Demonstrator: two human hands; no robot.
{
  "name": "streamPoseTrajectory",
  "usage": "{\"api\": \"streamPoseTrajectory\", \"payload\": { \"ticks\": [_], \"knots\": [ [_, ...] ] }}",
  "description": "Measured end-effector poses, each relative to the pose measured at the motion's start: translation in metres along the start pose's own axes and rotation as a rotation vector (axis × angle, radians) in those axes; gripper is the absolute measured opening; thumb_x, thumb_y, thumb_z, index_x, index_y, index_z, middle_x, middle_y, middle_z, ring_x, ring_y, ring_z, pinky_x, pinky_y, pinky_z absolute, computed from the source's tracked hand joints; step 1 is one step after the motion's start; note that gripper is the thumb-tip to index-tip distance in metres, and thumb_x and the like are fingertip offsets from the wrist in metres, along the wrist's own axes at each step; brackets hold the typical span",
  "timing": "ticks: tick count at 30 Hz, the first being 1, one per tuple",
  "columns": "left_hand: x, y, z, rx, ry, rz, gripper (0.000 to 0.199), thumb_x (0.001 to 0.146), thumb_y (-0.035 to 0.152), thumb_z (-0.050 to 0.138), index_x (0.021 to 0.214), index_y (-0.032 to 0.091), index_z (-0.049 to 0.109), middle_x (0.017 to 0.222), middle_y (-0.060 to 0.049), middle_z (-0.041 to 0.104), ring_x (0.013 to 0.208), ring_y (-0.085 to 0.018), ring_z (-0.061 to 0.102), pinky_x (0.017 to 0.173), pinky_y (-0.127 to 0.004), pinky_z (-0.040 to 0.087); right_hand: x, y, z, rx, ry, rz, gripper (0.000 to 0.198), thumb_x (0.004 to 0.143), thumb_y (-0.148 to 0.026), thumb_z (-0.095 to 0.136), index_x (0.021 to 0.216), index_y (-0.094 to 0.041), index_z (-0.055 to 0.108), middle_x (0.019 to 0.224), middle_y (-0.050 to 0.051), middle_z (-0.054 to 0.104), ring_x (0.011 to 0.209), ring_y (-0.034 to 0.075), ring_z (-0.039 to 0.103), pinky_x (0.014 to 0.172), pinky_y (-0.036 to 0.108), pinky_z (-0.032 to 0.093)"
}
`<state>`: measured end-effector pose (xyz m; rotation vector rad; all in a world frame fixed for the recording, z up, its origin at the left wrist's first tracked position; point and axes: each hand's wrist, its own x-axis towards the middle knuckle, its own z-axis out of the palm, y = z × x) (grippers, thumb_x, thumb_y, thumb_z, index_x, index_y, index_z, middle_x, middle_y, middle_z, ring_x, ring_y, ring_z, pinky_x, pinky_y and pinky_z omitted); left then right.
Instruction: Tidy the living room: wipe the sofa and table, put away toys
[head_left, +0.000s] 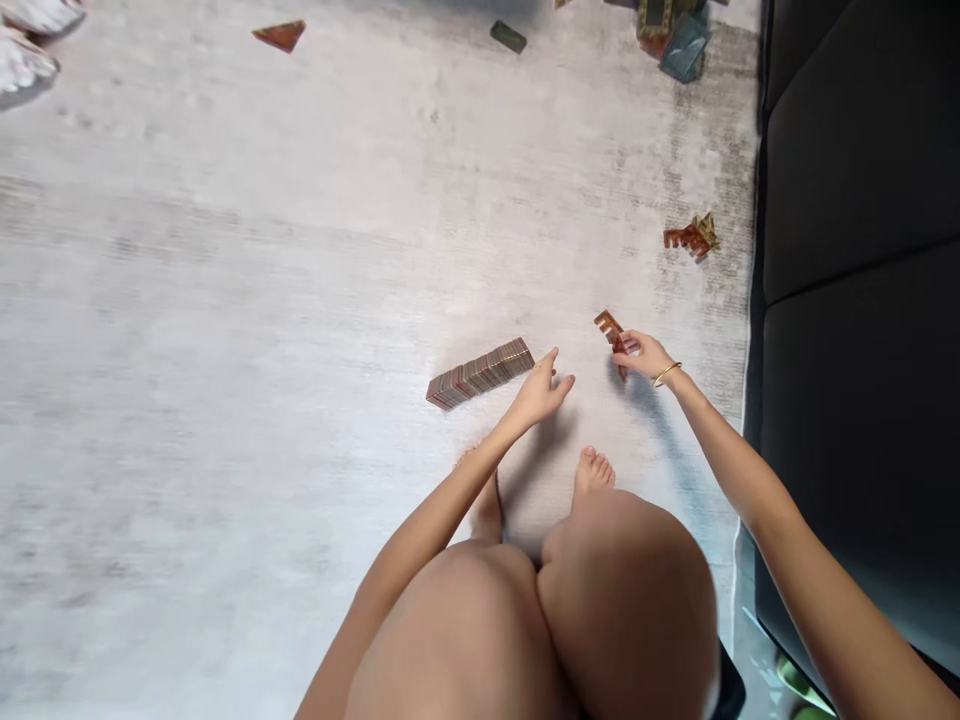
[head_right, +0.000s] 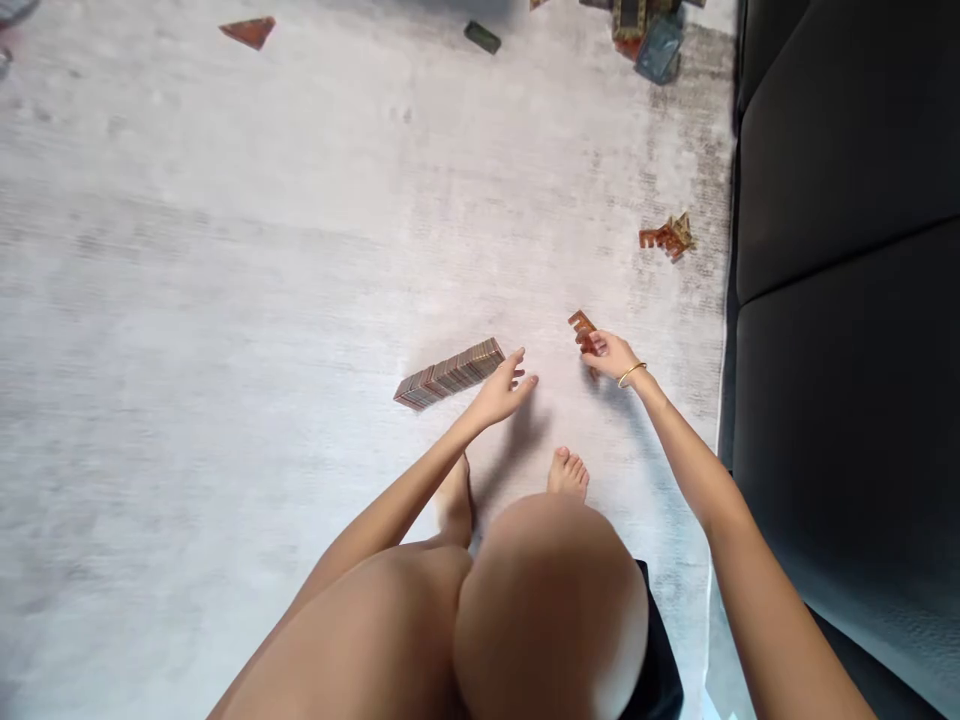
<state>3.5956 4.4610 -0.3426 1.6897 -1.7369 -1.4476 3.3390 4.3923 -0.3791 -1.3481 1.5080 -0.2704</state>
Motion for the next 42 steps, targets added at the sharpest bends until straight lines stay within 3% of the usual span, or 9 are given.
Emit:
{"api": "streamPoseTrajectory", "payload": {
  "ticks": [3, 8, 15, 19, 25, 29, 35, 38, 42],
  "knots": [
    [0.029, -0.037, 0.025, -0.083, -0.007, 0.002, 0.075, 0.085, 0.035, 0.066, 0.15, 0.01, 0.038, 0.15, -0.025, 0.045, 0.138, -0.035, 0.048, 0.114, -0.054, 0.04, -0.019, -0.007, 0.029, 0.399, -0.114, 0.056, 0.039, 0.062, -0.029, 0.083, 0.096, -0.018, 0.067, 0.091, 0.003, 0.07, 0.085, 0.018, 0.065, 0.091, 0.039, 0.054],
    [0.061, -0.045, 0.04, -0.444, -0.23, 0.051, 0.081, 0.085, 0.045, 0.068, 0.152, 0.012, 0.036, 0.147, -0.024, 0.049, 0.13, -0.032, 0.056, 0.109, -0.052, 0.045, -0.034, -0.011, 0.052, 0.936, 0.023, 0.163, 0.053, 0.069, -0.052, 0.081, 0.109, -0.026, 0.06, 0.1, 0.003, 0.07, 0.103, 0.023, 0.068, 0.09, 0.044, 0.058],
    [0.051, -0.038, 0.047, -0.569, -0.242, 0.103, 0.084, 0.075, 0.048, 0.077, 0.146, 0.014, 0.047, 0.14, -0.02, 0.058, 0.126, -0.032, 0.059, 0.112, -0.051, 0.043, -0.045, -0.004, 0.075, 1.006, 0.231, 0.239, 0.055, 0.077, -0.066, 0.068, 0.113, -0.026, 0.06, 0.11, 0.007, 0.072, 0.111, 0.025, 0.068, 0.089, 0.041, 0.059],
    [0.038, -0.04, 0.041, -0.389, -0.214, 0.291, 0.088, 0.083, 0.047, 0.071, 0.157, 0.02, 0.032, 0.15, -0.02, 0.049, 0.139, -0.032, 0.049, 0.117, -0.052, 0.037, -0.054, -0.008, 0.091, 1.049, 0.041, 0.361, 0.052, 0.073, -0.063, 0.075, 0.103, -0.02, 0.066, 0.1, 0.01, 0.075, 0.096, 0.026, 0.072, 0.078, 0.039, 0.062],
    [0.027, -0.03, 0.022, -0.098, -0.308, 0.523, 0.132, 0.068, 0.062, 0.082, 0.163, 0.02, 0.0, 0.168, -0.025, 0.0, 0.156, -0.039, 0.004, 0.123, -0.059, 0.02, -0.058, -0.012, 0.101, 1.117, -0.28, 0.35, 0.045, 0.074, -0.06, 0.076, 0.095, -0.02, 0.067, 0.092, 0.008, 0.077, 0.081, 0.022, 0.073, 0.076, 0.039, 0.061],
    [0.023, -0.03, 0.011, 0.136, -0.209, 0.497, 0.118, 0.08, 0.065, 0.068, 0.163, 0.021, -0.004, 0.167, -0.026, 0.0, 0.156, -0.042, -0.002, 0.121, -0.068, 0.006, -0.037, -0.01, 0.083, 0.989, -0.31, 0.264, 0.051, 0.069, -0.057, 0.081, 0.099, -0.018, 0.068, 0.092, 0.008, 0.076, 0.08, 0.022, 0.072, 0.078, 0.038, 0.06],
    [0.021, -0.045, -0.003, 0.234, 0.058, 0.312, 0.092, 0.094, 0.053, 0.054, 0.162, 0.022, 0.001, 0.167, -0.026, 0.009, 0.155, -0.039, 0.012, 0.119, -0.066, 0.016, 0.03, -0.01, 0.031, 0.002, 0.334, 0.066, 0.037, 0.077, -0.028, 0.074, 0.113, -0.022, 0.069, 0.103, 0.008, 0.074, 0.1, 0.027, 0.066, 0.098, 0.047, 0.051],
    [0.026, -0.046, -0.007, 0.301, 0.048, 0.346, 0.078, 0.095, 0.043, 0.053, 0.16, 0.019, 0.019, 0.165, -0.025, 0.02, 0.155, -0.037, 0.019, 0.121, -0.063, 0.018, 0.046, -0.012, 0.025, -0.441, 0.304, 0.077, 0.035, 0.082, -0.018, 0.067, 0.117, -0.02, 0.07, 0.11, 0.014, 0.071, 0.109, 0.032, 0.062, 0.102, 0.049, 0.047],
    [0.038, -0.043, -0.014, 0.355, 0.085, 0.326, 0.063, 0.095, 0.034, 0.051, 0.153, 0.016, 0.036, 0.162, -0.024, 0.027, 0.153, -0.036, 0.024, 0.121, -0.062, 0.02, 0.048, -0.009, 0.032, -0.576, 0.24, 0.096, 0.041, 0.083, -0.021, 0.068, 0.124, -0.017, 0.067, 0.116, 0.017, 0.065, 0.11, 0.032, 0.06, 0.095, 0.044, 0.051]
  ]
}}
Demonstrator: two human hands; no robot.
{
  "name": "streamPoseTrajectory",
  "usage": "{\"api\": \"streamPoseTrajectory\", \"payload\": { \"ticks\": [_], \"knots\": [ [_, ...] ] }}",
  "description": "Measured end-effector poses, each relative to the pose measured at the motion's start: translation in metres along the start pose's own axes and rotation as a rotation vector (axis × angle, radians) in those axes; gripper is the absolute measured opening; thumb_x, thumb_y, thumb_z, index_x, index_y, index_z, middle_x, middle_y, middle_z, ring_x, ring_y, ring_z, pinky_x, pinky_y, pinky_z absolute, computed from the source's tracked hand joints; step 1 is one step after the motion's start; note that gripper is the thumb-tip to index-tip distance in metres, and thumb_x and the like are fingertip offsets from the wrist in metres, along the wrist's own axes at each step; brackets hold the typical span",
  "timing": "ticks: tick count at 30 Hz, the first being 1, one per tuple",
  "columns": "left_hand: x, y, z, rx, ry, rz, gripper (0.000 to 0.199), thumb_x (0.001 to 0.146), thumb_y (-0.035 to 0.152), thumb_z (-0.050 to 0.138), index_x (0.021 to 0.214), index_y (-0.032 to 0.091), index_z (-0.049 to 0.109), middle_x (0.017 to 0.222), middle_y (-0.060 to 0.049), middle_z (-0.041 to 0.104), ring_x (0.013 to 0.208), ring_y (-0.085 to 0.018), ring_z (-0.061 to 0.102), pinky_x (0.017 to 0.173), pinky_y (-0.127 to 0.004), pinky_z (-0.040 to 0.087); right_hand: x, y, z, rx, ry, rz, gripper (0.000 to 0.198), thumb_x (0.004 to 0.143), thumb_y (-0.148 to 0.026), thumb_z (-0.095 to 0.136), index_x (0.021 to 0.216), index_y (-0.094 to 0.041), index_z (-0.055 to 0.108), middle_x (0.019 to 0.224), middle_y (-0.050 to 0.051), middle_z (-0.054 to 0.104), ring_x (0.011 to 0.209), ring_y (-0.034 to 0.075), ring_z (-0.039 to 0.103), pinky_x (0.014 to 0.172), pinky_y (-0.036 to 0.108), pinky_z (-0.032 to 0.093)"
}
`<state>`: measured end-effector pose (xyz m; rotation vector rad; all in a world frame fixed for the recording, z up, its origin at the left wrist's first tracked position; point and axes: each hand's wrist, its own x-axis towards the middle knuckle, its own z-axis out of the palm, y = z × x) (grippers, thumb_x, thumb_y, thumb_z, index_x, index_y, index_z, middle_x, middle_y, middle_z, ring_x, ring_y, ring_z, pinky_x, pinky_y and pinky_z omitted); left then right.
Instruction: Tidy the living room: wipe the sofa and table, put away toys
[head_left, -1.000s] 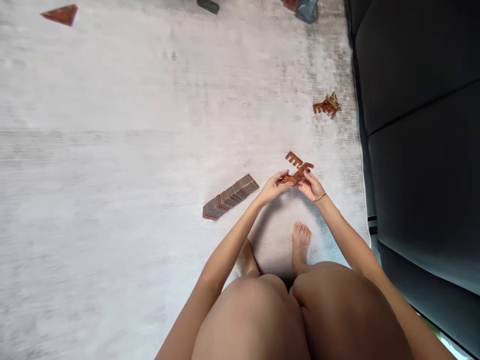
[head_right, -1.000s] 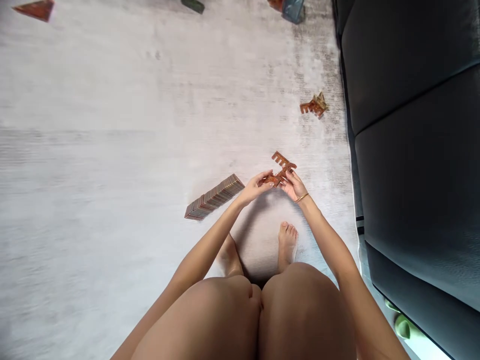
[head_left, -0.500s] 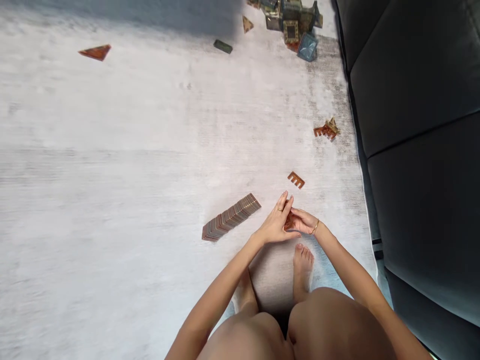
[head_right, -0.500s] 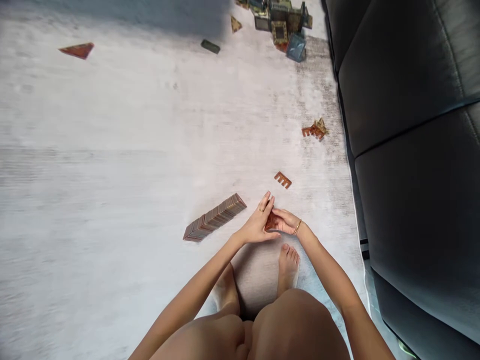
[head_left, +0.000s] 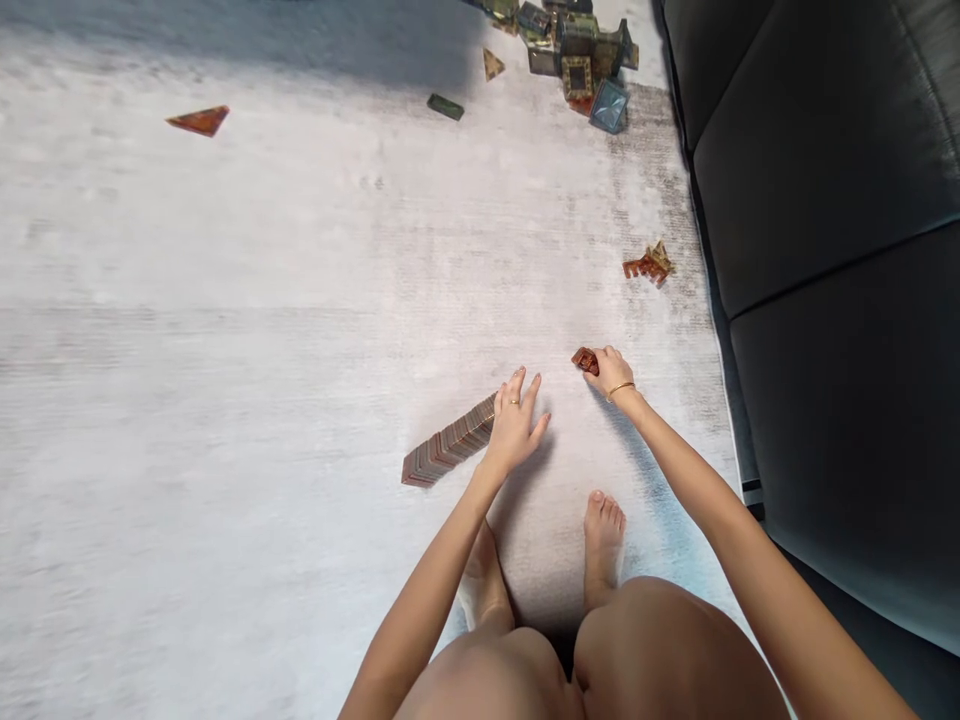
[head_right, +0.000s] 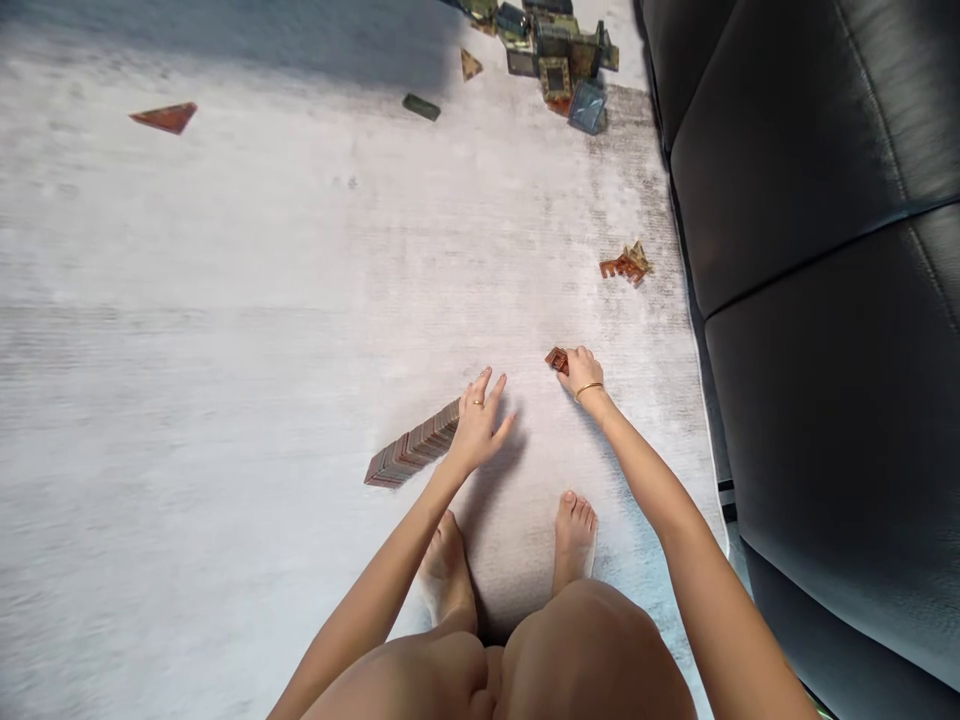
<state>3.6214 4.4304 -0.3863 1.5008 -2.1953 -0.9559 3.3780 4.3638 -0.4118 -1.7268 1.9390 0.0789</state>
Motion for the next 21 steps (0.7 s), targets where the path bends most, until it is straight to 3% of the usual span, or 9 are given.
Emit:
{"api": "streamPoseTrajectory", "payload": {
  "ticks": [3, 5, 8, 10, 12, 15, 18, 21],
  "knots": [
    [0.007, -0.002, -0.001, -0.01, 0.009, -0.028, 0.056, 0.095, 0.032, 0.05, 0.148, 0.017, 0.043, 0.159, -0.023, 0.034, 0.151, -0.036, 0.029, 0.12, -0.062, 0.023, -0.004, 0.001, 0.007, 0.045, 0.03, -0.041, 0.039, 0.08, -0.019, 0.068, 0.119, -0.017, 0.069, 0.113, 0.015, 0.064, 0.111, 0.03, 0.058, 0.099, 0.043, 0.05],
    [0.009, -0.001, 0.002, -0.076, 0.009, -0.01, 0.052, 0.097, 0.03, 0.047, 0.147, 0.019, 0.044, 0.158, -0.021, 0.038, 0.149, -0.033, 0.032, 0.12, -0.06, 0.026, -0.009, 0.0, 0.01, 0.198, 0.05, -0.03, 0.035, 0.078, -0.018, 0.069, 0.113, -0.018, 0.07, 0.11, 0.013, 0.066, 0.11, 0.029, 0.059, 0.101, 0.044, 0.049],
    [0.009, 0.005, 0.007, -0.233, 0.019, 0.022, 0.056, 0.099, 0.035, 0.047, 0.152, 0.019, 0.035, 0.157, -0.021, 0.039, 0.148, -0.029, 0.036, 0.12, -0.053, 0.03, -0.027, -0.011, 0.012, 0.737, -0.074, 0.038, 0.037, 0.073, -0.03, 0.076, 0.108, -0.02, 0.07, 0.103, 0.008, 0.07, 0.095, 0.025, 0.065, 0.091, 0.042, 0.054],
    [0.009, 0.01, 0.007, -0.299, 0.019, 0.051, 0.073, 0.095, 0.044, 0.056, 0.157, 0.02, 0.025, 0.159, -0.022, 0.035, 0.15, -0.031, 0.033, 0.121, -0.053, 0.031, -0.045, -0.022, 0.01, 1.132, -0.242, 0.08, 0.044, 0.068, -0.039, 0.082, 0.106, -0.02, 0.07, 0.098, 0.005, 0.073, 0.085, 0.021, 0.066, 0.08, 0.037, 0.057],
    [0.007, 0.015, 0.002, -0.316, -0.008, 0.114, 0.092, 0.087, 0.052, 0.067, 0.158, 0.022, 0.017, 0.16, -0.023, 0.033, 0.15, -0.034, 0.032, 0.12, -0.055, 0.031, -0.066, -0.032, 0.005, 1.377, -0.38, 0.128, 0.05, 0.062, -0.045, 0.087, 0.103, -0.02, 0.071, 0.094, 0.003, 0.073, 0.081, 0.019, 0.067, 0.075, 0.032, 0.056],
    [0.003, 0.024, -0.01, -0.299, -0.04, 0.225, 0.103, 0.08, 0.055, 0.075, 0.158, 0.023, 0.017, 0.156, -0.023, 0.039, 0.145, -0.036, 0.04, 0.117, -0.056, 0.035, -0.094, -0.041, -0.004, 1.525, -0.501, 0.212, 0.052, 0.058, -0.05, 0.091, 0.095, -0.018, 0.073, 0.089, 0.004, 0.074, 0.079, 0.017, 0.069, 0.075, 0.03, 0.056],
    [-0.002, 0.036, -0.021, -0.27, -0.019, 0.303, 0.1, 0.08, 0.053, 0.076, 0.157, 0.019, 0.023, 0.146, -0.022, 0.049, 0.137, -0.035, 0.048, 0.113, -0.054, 0.041, -0.112, -0.042, -0.008, 1.572, -0.555, 0.25, 0.055, 0.058, -0.056, 0.091, 0.094, -0.018, 0.074, 0.09, 0.006, 0.075, 0.078, 0.018, 0.07, 0.073, 0.03, 0.056],
    [-0.007, 0.048, -0.029, -0.292, 0.004, 0.256, 0.088, 0.079, 0.047, 0.076, 0.152, 0.017, 0.036, 0.138, -0.02, 0.055, 0.13, -0.033, 0.054, 0.11, -0.052, 0.045, -0.121, -0.039, -0.006, 1.634, -0.514, 0.254, 0.056, 0.062, -0.059, 0.088, 0.1, -0.021, 0.073, 0.095, 0.007, 0.076, 0.086, 0.021, 0.071, 0.076, 0.033, 0.057]
  ]
}}
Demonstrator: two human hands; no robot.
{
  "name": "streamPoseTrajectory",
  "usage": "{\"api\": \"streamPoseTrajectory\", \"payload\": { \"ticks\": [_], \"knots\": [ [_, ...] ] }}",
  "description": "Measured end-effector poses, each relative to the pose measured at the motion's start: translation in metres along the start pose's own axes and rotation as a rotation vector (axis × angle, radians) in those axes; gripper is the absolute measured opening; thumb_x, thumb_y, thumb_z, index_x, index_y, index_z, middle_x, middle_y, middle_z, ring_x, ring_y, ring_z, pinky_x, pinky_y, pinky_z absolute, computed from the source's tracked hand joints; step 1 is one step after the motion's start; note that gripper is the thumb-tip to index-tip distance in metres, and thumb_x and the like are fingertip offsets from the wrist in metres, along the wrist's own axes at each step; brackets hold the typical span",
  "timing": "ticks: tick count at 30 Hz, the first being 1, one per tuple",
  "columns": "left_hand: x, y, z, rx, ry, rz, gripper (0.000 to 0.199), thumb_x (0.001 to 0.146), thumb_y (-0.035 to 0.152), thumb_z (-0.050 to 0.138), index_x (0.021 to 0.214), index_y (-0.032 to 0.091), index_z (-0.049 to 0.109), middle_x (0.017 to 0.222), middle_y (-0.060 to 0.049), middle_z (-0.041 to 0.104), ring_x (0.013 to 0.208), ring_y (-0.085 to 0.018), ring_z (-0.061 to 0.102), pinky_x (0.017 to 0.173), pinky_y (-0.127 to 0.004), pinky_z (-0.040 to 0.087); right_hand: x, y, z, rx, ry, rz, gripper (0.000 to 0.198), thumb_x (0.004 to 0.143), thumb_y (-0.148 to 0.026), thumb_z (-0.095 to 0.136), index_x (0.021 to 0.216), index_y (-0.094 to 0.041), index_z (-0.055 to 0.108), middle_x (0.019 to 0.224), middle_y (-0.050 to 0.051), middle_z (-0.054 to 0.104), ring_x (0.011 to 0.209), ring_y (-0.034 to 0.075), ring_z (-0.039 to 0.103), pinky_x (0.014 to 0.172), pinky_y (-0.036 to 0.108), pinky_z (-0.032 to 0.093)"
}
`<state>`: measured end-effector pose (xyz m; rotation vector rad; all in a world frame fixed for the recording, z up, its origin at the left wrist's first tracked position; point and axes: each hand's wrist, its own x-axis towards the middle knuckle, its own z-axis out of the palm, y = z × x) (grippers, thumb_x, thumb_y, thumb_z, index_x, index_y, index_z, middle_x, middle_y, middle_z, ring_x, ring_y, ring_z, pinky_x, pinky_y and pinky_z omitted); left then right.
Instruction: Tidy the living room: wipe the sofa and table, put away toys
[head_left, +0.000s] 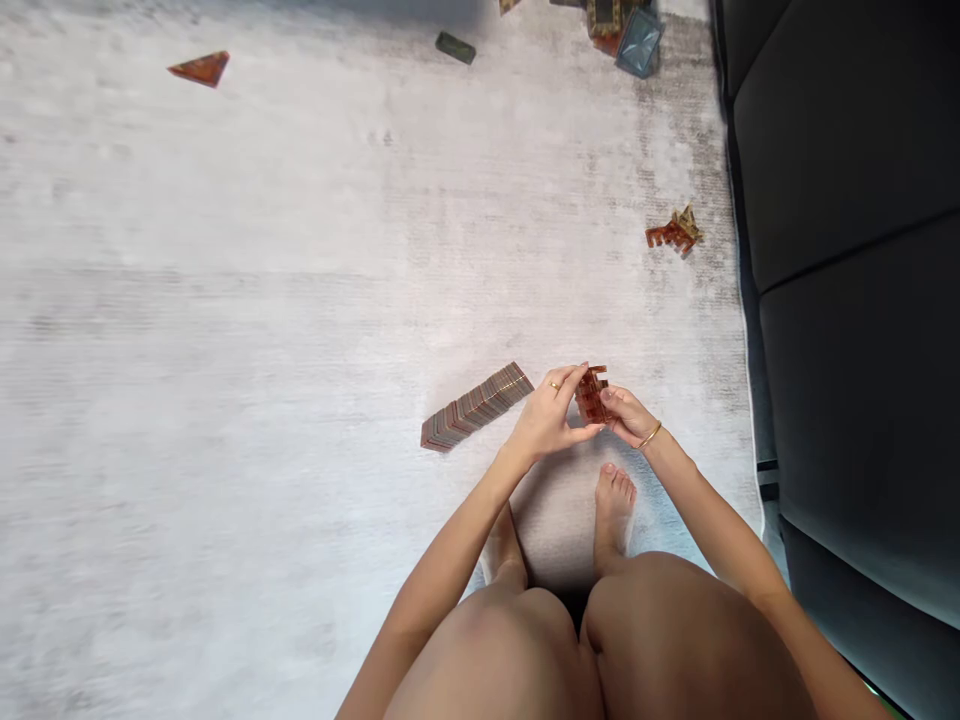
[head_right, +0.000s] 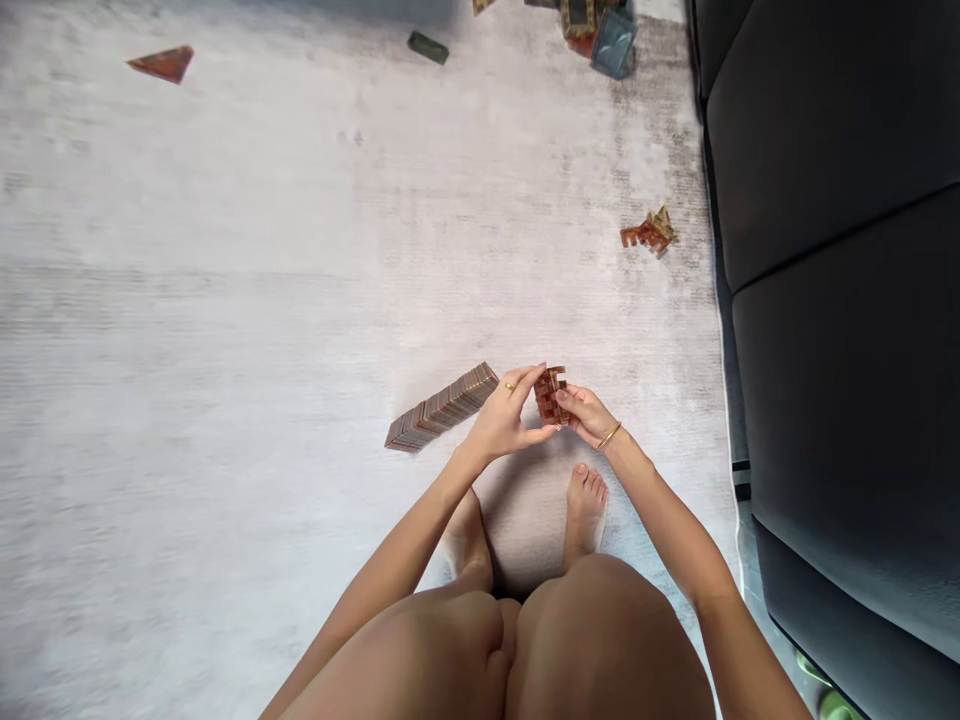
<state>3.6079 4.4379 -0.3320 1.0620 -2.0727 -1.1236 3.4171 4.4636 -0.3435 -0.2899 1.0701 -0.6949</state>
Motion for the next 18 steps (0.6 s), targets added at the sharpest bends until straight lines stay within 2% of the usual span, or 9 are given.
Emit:
{"api": "streamPoseTrajectory", "payload": {
  "ticks": [2, 4, 6, 8, 10, 13, 15, 18],
  "knots": [
    [-0.001, 0.007, -0.002, -0.083, 0.059, -0.131, 0.085, 0.075, 0.049, 0.079, 0.146, 0.017, 0.046, 0.134, -0.018, 0.059, 0.126, -0.031, 0.056, 0.11, -0.05, 0.045, -0.002, 0.004, -0.002, 0.052, 0.042, -0.093, 0.056, 0.064, -0.058, 0.087, 0.108, -0.027, 0.071, 0.107, 0.004, 0.075, 0.102, 0.023, 0.07, 0.089, 0.037, 0.057],
    [-0.001, 0.012, -0.005, -0.271, 0.095, -0.33, 0.082, 0.072, 0.055, 0.08, 0.139, 0.016, 0.054, 0.128, -0.017, 0.063, 0.117, -0.029, 0.061, 0.106, -0.048, 0.048, -0.004, 0.006, -0.004, 0.041, 0.09, -0.213, 0.057, 0.066, -0.053, 0.087, 0.115, -0.034, 0.067, 0.119, 0.001, 0.072, 0.119, 0.023, 0.065, 0.102, 0.042, 0.053],
    [-0.001, 0.016, -0.007, -0.557, 0.04, -0.552, 0.077, 0.073, 0.062, 0.076, 0.13, 0.012, 0.062, 0.118, -0.016, 0.068, 0.104, -0.026, 0.066, 0.099, -0.045, 0.052, -0.008, 0.004, -0.005, -0.077, 0.131, -0.334, 0.057, 0.066, -0.05, 0.088, 0.117, -0.035, 0.067, 0.126, 0.002, 0.07, 0.126, 0.024, 0.061, 0.107, 0.046, 0.05],
    [-0.001, 0.019, -0.007, -0.862, -0.07, -0.709, 0.074, 0.074, 0.07, 0.071, 0.117, 0.009, 0.069, 0.107, -0.015, 0.071, 0.096, -0.023, 0.068, 0.096, -0.043, 0.052, -0.013, -0.001, -0.005, -0.306, 0.139, -0.462, 0.054, 0.066, -0.045, 0.089, 0.115, -0.032, 0.07, 0.127, 0.005, 0.07, 0.126, 0.026, 0.061, 0.109, 0.049, 0.049],
    [-0.001, 0.02, -0.006, -1.083, -0.148, -0.765, 0.075, 0.072, 0.076, 0.069, 0.104, 0.009, 0.073, 0.101, -0.014, 0.072, 0.097, -0.024, 0.068, 0.098, -0.044, 0.05, -0.019, -0.008, -0.003, -0.594, 0.095, -0.58, 0.045, 0.07, -0.038, 0.086, 0.112, -0.03, 0.074, 0.124, 0.006, 0.072, 0.123, 0.027, 0.064, 0.111, 0.048, 0.048],
    [-0.002, 0.021, -0.004, -1.206, -0.171, -0.79, 0.074, 0.067, 0.078, 0.071, 0.096, 0.01, 0.074, 0.099, -0.013, 0.073, 0.1, -0.024, 0.067, 0.101, -0.044, 0.047, -0.026, -0.019, 0.004, -0.921, 0.001, -0.684, 0.035, 0.08, -0.028, 0.076, 0.115, -0.031, 0.075, 0.122, 0.004, 0.074, 0.118, 0.024, 0.067, 0.109, 0.044, 0.05],
    [-0.003, 0.019, -0.003, -1.218, -0.183, -0.818, 0.074, 0.065, 0.077, 0.074, 0.094, 0.01, 0.075, 0.098, -0.013, 0.073, 0.1, -0.024, 0.067, 0.103, -0.044, 0.045, -0.027, -0.022, 0.007, -1.0, -0.024, -0.723, 0.038, 0.083, -0.025, 0.072, 0.12, -0.031, 0.073, 0.123, 0.004, 0.074, 0.115, 0.023, 0.068, 0.105, 0.042, 0.053],
    [-0.004, 0.016, -0.003, -1.228, -0.196, -0.822, 0.073, 0.063, 0.074, 0.077, 0.095, 0.009, 0.075, 0.098, -0.013, 0.073, 0.1, -0.024, 0.066, 0.103, -0.043, 0.044, -0.028, -0.021, 0.01, -1.003, -0.011, -0.743, 0.04, 0.083, -0.028, 0.074, 0.123, -0.03, 0.072, 0.122, 0.005, 0.074, 0.112, 0.023, 0.07, 0.102, 0.041, 0.056]
  ]
}}
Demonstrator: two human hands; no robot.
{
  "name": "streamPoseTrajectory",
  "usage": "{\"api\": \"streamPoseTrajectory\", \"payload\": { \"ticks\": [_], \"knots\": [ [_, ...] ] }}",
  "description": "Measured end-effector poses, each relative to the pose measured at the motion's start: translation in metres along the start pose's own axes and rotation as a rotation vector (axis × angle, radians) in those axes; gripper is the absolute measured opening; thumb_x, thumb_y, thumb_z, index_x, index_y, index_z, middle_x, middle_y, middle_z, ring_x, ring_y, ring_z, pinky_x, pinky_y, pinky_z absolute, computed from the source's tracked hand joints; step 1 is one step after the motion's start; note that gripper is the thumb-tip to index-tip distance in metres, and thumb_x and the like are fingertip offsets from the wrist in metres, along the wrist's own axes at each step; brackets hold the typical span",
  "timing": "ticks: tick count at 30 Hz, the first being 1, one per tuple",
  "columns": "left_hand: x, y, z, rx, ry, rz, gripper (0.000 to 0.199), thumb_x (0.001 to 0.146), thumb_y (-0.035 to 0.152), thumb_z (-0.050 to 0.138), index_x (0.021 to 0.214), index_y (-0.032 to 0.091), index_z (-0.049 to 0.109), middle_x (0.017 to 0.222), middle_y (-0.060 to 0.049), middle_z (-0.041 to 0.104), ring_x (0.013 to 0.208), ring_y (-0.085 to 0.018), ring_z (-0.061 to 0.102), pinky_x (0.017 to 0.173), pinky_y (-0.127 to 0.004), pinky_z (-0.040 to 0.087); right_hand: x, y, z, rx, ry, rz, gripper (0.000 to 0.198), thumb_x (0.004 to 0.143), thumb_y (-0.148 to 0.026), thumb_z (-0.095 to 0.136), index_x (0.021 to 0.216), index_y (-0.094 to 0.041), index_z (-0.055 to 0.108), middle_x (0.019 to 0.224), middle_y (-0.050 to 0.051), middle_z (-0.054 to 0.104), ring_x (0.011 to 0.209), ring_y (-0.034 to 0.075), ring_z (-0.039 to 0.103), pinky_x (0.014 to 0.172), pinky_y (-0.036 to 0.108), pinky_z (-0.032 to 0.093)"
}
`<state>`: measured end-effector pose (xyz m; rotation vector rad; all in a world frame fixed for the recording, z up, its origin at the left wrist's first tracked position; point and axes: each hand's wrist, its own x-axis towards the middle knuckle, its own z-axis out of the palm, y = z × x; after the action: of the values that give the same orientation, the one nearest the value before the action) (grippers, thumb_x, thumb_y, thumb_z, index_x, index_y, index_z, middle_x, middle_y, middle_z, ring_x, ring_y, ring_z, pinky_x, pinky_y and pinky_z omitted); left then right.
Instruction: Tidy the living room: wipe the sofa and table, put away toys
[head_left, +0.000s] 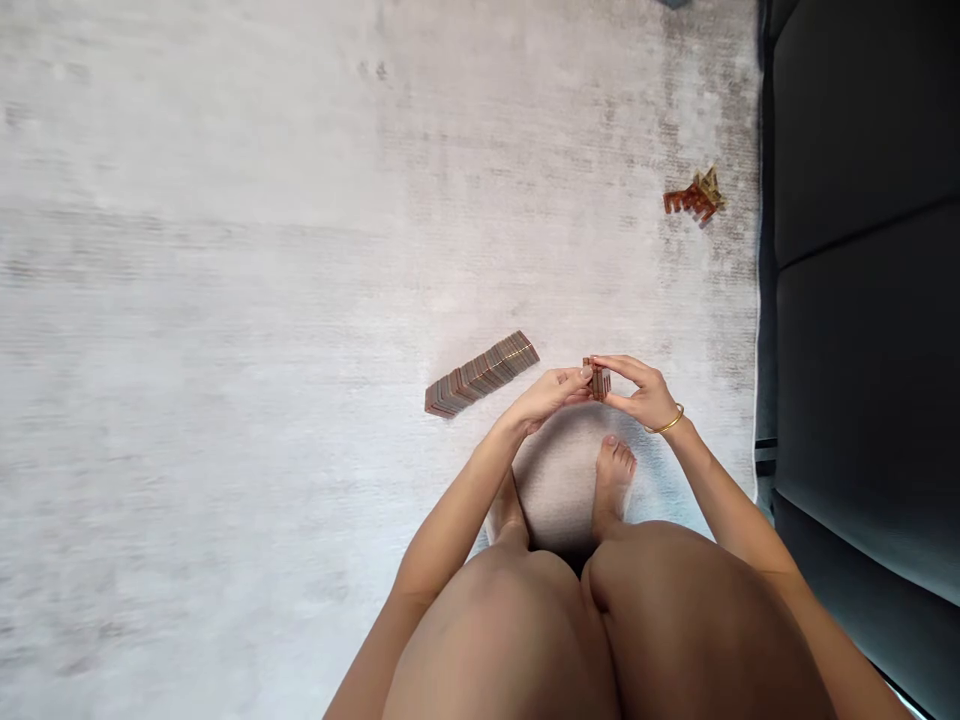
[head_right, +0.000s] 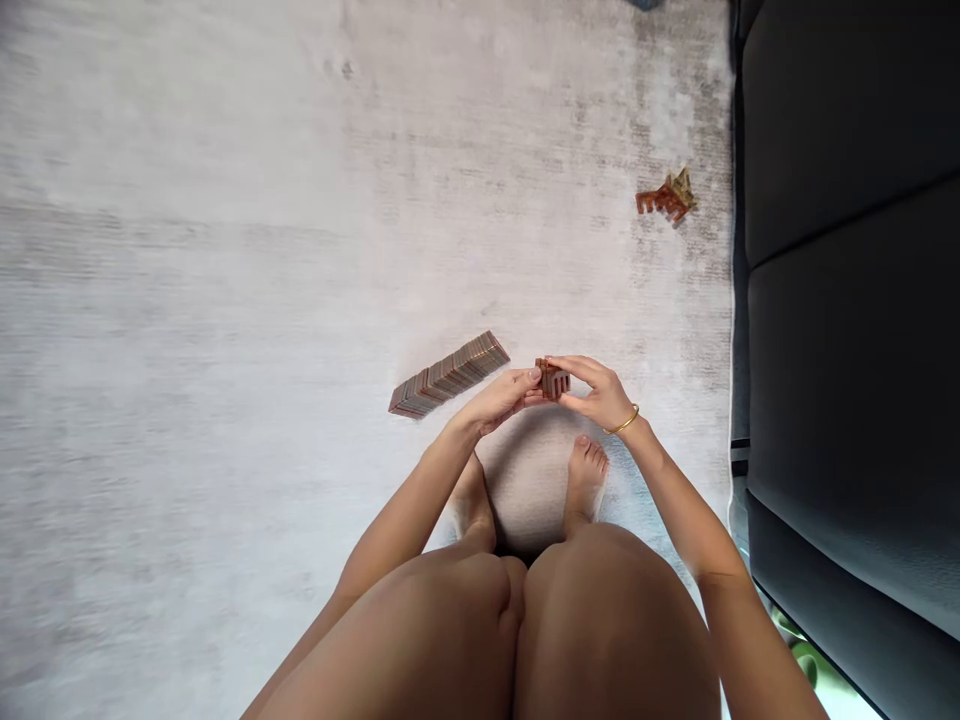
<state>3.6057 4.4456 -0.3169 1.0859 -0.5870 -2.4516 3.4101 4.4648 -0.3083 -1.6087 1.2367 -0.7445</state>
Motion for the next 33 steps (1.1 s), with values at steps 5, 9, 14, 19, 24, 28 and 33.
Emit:
{"api": "streamPoseTrajectory", "payload": {
  "ticks": [5, 9, 14, 19, 24, 28, 33],
  "knots": [
    [0.0, -0.007, -0.005, 0.013, -0.027, 0.059, 0.071, 0.067, 0.067, 0.079, 0.109, 0.011, 0.072, 0.105, -0.013, 0.072, 0.1, -0.024, 0.066, 0.1, -0.042, 0.047, -0.003, 0.003, 0.005, 0.192, 0.129, 0.218, 0.05, 0.066, -0.048, 0.088, 0.11, -0.026, 0.077, 0.115, 0.007, 0.076, 0.105, 0.027, 0.072, 0.097, 0.043, 0.059],
    [-0.001, -0.012, -0.015, 0.234, 0.117, 0.341, 0.084, 0.066, 0.06, 0.083, 0.133, 0.015, 0.058, 0.133, -0.018, 0.062, 0.123, -0.029, 0.059, 0.11, -0.046, 0.042, -0.003, 0.004, 0.003, 0.471, 0.214, 0.569, 0.064, 0.062, -0.064, 0.085, 0.108, -0.021, 0.076, 0.101, 0.009, 0.077, 0.091, 0.027, 0.075, 0.088, 0.045, 0.062],
    [-0.002, -0.005, -0.019, 0.801, 0.056, 0.665, 0.083, 0.076, 0.044, 0.08, 0.146, 0.022, 0.042, 0.149, -0.017, 0.049, 0.139, -0.031, 0.045, 0.119, -0.05, 0.033, 0.0, -0.001, 0.007, 0.722, -0.048, 0.843, 0.066, 0.057, -0.07, 0.085, 0.097, -0.019, 0.073, 0.088, 0.009, 0.077, 0.083, 0.027, 0.076, 0.08, 0.042, 0.062],
    [0.001, -0.002, -0.01, 1.0, -0.03, 0.703, 0.082, 0.081, 0.039, 0.074, 0.15, 0.02, 0.034, 0.146, -0.019, 0.049, 0.136, -0.032, 0.048, 0.115, -0.053, 0.038, 0.0, 0.002, 0.013, 0.804, -0.143, 0.853, 0.066, 0.06, -0.07, 0.083, 0.099, -0.02, 0.068, 0.092, 0.01, 0.078, 0.084, 0.027, 0.076, 0.077, 0.041, 0.061],
    [0.035, 0.0, -0.011, 1.296, 0.057, 0.516, 0.101, 0.08, 0.037, 0.071, 0.159, 0.014, 0.014, 0.162, -0.024, 0.028, 0.152, -0.036, 0.024, 0.124, -0.056, 0.014, 0.024, 0.04, -0.003, 0.606, -0.037, 0.741, 0.059, 0.057, -0.065, 0.085, 0.094, -0.022, 0.066, 0.09, 0.007, 0.076, 0.082, 0.026, 0.073, 0.077, 0.042, 0.061],
    [0.104, 0.02, -0.025, 1.551, 0.147, 0.137, 0.129, 0.072, 0.047, 0.078, 0.16, 0.006, -0.006, 0.166, -0.029, -0.009, 0.155, -0.041, -0.009, 0.124, -0.058, -0.001, 0.087, 0.097, -0.061, 0.149, 0.307, 0.701, 0.045, 0.062, -0.05, 0.083, 0.085, -0.02, 0.059, 0.081, 0.004, 0.071, 0.082, 0.023, 0.069, 0.075, 0.04, 0.059],
    [0.179, 0.045, -0.044, 1.734, 0.156, -0.092, 0.15, 0.056, 0.065, 0.084, 0.161, 0.01, -0.009, 0.162, -0.026, -0.023, 0.148, -0.044, -0.026, 0.113, -0.07, -0.015, 0.182, 0.154, -0.163, -0.547, 0.522, 0.65, 0.045, 0.076, -0.024, 0.073, 0.117, -0.012, 0.058, 0.111, 0.017, 0.071, 0.104, 0.027, 0.067, 0.095, 0.041, 0.051]
  ]
}}
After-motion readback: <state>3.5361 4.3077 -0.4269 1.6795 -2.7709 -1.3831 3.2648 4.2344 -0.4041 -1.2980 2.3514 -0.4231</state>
